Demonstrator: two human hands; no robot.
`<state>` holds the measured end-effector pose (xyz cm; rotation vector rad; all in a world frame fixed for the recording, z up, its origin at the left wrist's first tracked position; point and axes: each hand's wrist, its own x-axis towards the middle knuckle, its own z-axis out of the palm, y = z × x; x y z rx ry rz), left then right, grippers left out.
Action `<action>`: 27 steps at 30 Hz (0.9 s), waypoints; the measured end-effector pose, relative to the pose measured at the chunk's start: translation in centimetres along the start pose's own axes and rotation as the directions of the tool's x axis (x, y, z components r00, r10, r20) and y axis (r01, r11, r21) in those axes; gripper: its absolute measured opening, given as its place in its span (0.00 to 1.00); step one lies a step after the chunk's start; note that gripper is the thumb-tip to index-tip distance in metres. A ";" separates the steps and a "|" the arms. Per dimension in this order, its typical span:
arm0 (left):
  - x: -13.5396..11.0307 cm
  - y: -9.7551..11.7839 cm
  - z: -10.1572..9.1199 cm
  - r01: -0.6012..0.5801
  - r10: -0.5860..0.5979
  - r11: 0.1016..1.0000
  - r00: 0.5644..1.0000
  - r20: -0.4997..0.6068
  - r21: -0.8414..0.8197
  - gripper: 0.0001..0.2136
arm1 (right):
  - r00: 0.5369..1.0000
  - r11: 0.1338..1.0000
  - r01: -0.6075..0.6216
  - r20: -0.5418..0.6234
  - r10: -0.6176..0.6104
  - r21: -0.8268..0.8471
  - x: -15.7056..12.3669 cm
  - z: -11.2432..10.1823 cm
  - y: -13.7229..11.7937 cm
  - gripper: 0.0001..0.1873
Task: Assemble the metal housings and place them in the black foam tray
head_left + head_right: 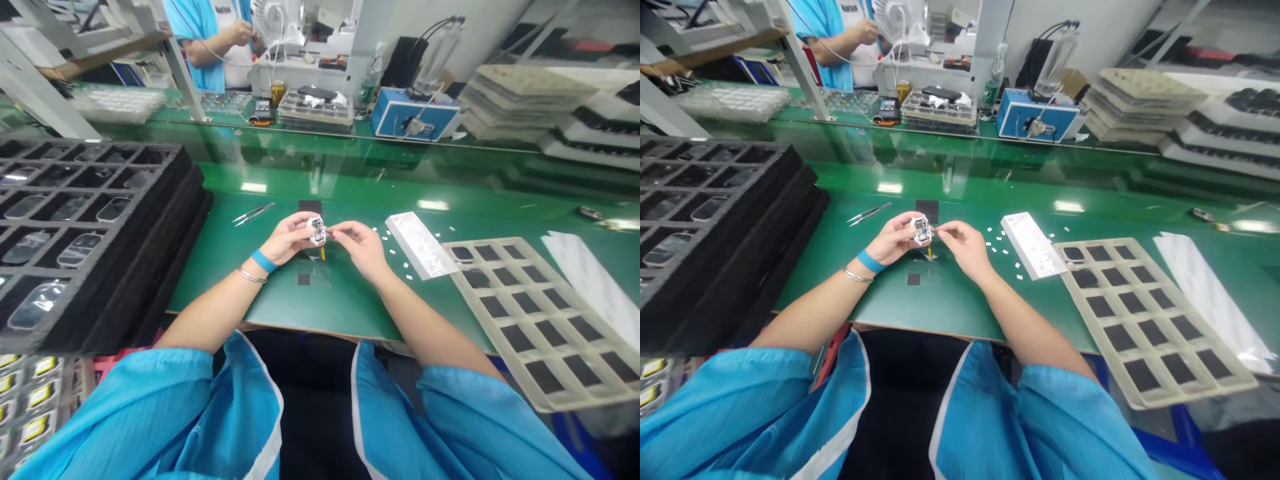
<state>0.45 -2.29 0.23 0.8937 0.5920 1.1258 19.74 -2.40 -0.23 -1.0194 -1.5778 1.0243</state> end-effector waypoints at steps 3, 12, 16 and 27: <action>-0.1 -0.2 0.3 0.016 -0.016 1.000 1.000 -0.013 0.023 0.24 | 0.997 1.000 0.022 -0.078 -0.022 0.000 -0.6 0.8 -0.7 0.09; -0.3 -1.1 1.1 0.010 -0.004 0.998 0.995 -0.098 0.059 0.25 | 0.945 0.875 0.284 -0.041 -0.325 -0.393 -1.3 1.1 -0.4 0.05; -0.3 -0.9 1.3 0.015 -0.010 0.999 0.994 -0.109 0.045 0.22 | 0.945 0.853 0.293 -0.007 -0.328 -0.431 -1.1 1.0 0.0 0.07; 0.5 0.1 0.2 0.111 -0.115 0.993 0.965 -0.235 -0.030 0.10 | 0.950 0.838 0.167 0.311 0.004 -0.520 0.4 0.6 2.6 0.18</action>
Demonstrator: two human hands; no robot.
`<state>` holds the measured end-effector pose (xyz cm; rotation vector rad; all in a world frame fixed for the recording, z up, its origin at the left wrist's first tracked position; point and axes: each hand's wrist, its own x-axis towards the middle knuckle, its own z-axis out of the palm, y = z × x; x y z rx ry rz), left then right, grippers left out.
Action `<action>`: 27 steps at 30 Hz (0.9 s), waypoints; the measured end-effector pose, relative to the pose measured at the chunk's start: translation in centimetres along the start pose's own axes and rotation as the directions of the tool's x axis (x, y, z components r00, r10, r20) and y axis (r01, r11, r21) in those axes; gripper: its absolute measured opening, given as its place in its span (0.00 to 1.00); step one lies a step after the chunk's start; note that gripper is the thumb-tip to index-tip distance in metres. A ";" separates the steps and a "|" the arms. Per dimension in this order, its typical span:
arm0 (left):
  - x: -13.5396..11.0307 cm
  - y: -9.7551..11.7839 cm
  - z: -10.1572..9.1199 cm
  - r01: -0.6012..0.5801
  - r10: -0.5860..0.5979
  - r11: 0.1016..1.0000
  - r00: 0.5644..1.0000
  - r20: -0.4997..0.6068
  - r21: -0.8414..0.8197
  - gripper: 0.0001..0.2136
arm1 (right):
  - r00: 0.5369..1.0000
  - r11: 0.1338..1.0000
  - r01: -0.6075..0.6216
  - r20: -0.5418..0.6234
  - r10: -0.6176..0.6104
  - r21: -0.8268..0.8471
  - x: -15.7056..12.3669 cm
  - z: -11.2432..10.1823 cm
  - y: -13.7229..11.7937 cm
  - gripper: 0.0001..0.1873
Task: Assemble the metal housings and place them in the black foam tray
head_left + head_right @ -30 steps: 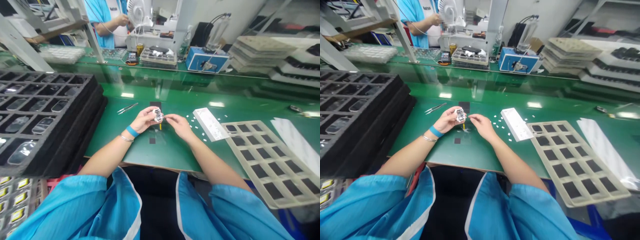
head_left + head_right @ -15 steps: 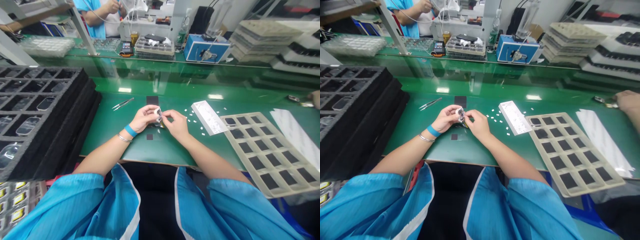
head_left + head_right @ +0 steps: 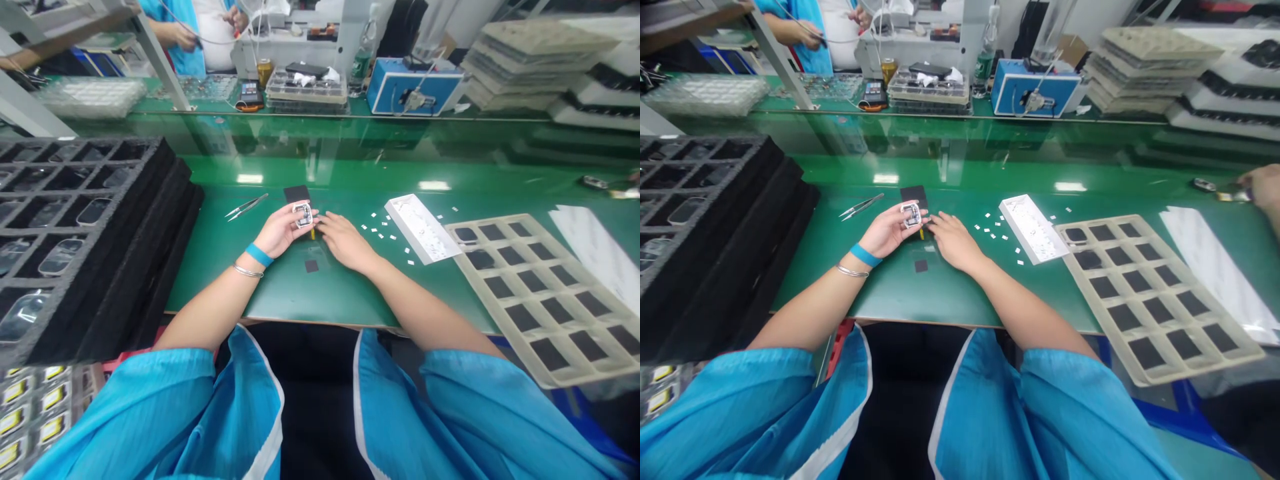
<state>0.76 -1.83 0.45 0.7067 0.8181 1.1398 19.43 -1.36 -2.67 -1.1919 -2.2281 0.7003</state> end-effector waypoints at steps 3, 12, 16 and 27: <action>-0.2 -0.3 0.4 0.001 -0.001 1.000 1.000 0.012 0.012 0.13 | 0.991 0.847 -0.122 0.009 0.137 0.517 0.1 -0.1 -0.8 0.18; -0.1 -0.3 0.3 -0.033 0.037 0.990 0.999 -0.027 0.137 0.21 | 0.902 0.365 -0.364 0.227 0.367 0.857 -0.1 -2.0 -1.6 0.18; -0.3 -0.6 0.6 0.050 -0.047 0.974 0.999 -0.018 0.220 0.22 | 0.944 0.437 -0.289 0.175 0.281 0.852 -0.3 -3.0 -1.6 0.18; -1.0 -1.3 1.4 0.161 -0.183 0.945 0.982 0.054 0.285 0.15 | 0.948 0.512 -0.310 0.298 0.108 0.801 -0.7 -3.6 -1.7 0.24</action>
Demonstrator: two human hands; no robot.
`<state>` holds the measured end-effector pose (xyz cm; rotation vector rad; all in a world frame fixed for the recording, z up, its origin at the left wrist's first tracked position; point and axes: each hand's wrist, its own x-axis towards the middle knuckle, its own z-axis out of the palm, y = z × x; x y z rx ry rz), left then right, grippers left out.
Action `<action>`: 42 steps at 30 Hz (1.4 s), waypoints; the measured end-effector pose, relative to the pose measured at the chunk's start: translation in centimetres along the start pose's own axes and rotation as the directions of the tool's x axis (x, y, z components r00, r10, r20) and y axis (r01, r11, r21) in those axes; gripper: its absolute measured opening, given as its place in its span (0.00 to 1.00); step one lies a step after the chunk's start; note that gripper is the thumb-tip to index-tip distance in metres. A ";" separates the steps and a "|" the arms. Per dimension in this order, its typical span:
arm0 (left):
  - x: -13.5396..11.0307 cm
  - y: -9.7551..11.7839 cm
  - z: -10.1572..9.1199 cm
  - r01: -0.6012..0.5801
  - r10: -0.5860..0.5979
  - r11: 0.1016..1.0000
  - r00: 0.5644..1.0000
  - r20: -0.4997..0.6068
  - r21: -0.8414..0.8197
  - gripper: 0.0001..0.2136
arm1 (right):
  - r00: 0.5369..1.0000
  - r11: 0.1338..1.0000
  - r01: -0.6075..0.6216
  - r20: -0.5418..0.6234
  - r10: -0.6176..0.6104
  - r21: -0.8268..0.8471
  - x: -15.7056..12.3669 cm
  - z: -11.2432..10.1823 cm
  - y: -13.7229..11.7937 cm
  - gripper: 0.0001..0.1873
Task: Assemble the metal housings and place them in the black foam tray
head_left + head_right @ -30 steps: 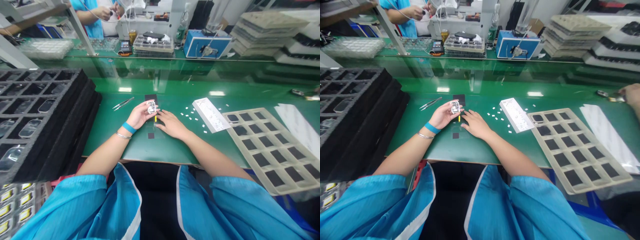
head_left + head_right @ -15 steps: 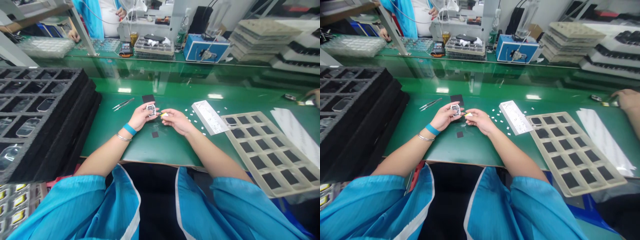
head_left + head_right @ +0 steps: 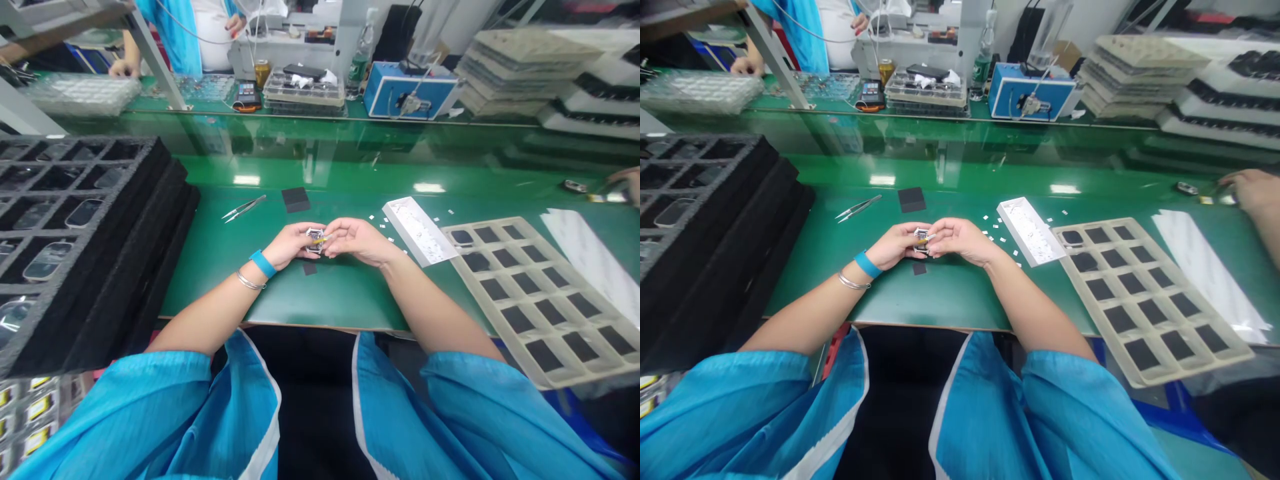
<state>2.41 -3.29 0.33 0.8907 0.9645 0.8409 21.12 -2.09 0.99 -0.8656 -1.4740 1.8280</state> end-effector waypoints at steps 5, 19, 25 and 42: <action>0.1 -0.3 0.0 0.002 -0.002 1.000 1.000 0.030 -0.003 0.16 | 0.963 0.959 0.157 -0.178 -0.201 -0.235 0.5 0.4 1.1 0.22; 0.3 -0.3 0.0 0.063 -0.058 0.996 0.996 0.060 -0.069 0.10 | 0.827 0.748 0.222 -0.286 -0.485 -0.625 1.5 0.9 2.7 0.14; 0.8 0.7 -2.2 0.074 -0.077 0.988 0.997 -0.017 -0.138 0.08 | 0.906 0.693 0.115 -0.212 -0.367 -0.711 0.7 0.7 2.1 0.05; 0.3 2.3 -4.3 0.254 -0.251 0.967 0.932 0.260 0.023 0.03 | 0.981 0.464 0.055 -0.038 -0.189 -0.884 0.0 3.2 2.9 0.05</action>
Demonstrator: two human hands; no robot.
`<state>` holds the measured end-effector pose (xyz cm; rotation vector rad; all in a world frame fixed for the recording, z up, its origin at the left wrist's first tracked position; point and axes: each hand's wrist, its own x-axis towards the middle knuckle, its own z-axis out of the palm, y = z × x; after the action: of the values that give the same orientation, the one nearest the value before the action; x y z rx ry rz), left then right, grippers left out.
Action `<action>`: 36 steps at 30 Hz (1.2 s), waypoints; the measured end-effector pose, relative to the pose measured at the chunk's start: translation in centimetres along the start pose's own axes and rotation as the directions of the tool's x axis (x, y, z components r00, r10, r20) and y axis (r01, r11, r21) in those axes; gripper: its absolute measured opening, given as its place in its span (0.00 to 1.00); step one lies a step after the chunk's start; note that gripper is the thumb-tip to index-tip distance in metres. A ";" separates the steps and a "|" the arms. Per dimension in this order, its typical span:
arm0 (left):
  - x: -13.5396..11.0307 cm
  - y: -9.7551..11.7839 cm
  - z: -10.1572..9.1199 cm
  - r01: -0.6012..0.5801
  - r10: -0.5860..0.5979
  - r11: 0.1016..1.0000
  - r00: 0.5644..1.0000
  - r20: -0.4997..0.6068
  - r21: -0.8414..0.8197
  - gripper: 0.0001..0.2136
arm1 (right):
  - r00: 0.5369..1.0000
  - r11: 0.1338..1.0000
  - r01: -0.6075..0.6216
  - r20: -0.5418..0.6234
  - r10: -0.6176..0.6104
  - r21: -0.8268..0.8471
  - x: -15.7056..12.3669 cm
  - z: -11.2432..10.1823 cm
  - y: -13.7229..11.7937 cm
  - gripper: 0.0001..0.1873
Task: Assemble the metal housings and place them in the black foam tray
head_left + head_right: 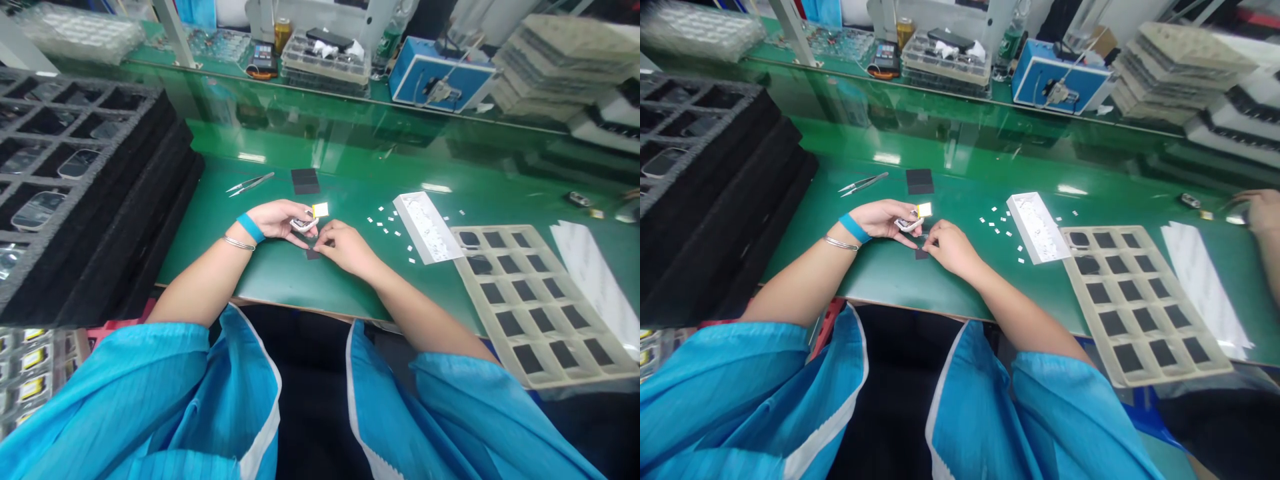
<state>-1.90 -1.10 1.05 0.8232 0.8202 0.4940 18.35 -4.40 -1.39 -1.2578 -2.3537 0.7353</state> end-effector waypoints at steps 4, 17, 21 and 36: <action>0.1 -0.1 -0.2 -0.003 0.002 1.000 1.000 0.030 0.025 0.03 | 0.998 0.999 -0.004 0.066 0.006 -0.031 0.1 0.0 -0.2 0.05; 0.1 -0.4 1.1 -0.031 0.035 0.998 0.997 -0.072 0.059 0.07 | 0.986 0.785 0.125 -0.166 -0.028 0.607 -0.9 -5.2 0.0 0.16; 0.4 -0.8 3.0 -0.100 0.115 0.992 0.969 -0.219 0.076 0.05 | 0.973 0.755 0.115 -0.226 0.045 0.645 -0.3 -3.6 0.1 0.16; 1.1 -1.5 4.2 -0.173 0.170 0.985 0.914 -0.370 0.023 0.03 | 0.943 0.887 0.139 -0.332 0.017 0.440 0.1 -1.6 -0.4 0.10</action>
<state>2.19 -3.12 1.07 0.8077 1.0969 0.8269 18.93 -4.04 0.11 -0.9992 -1.8021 0.9149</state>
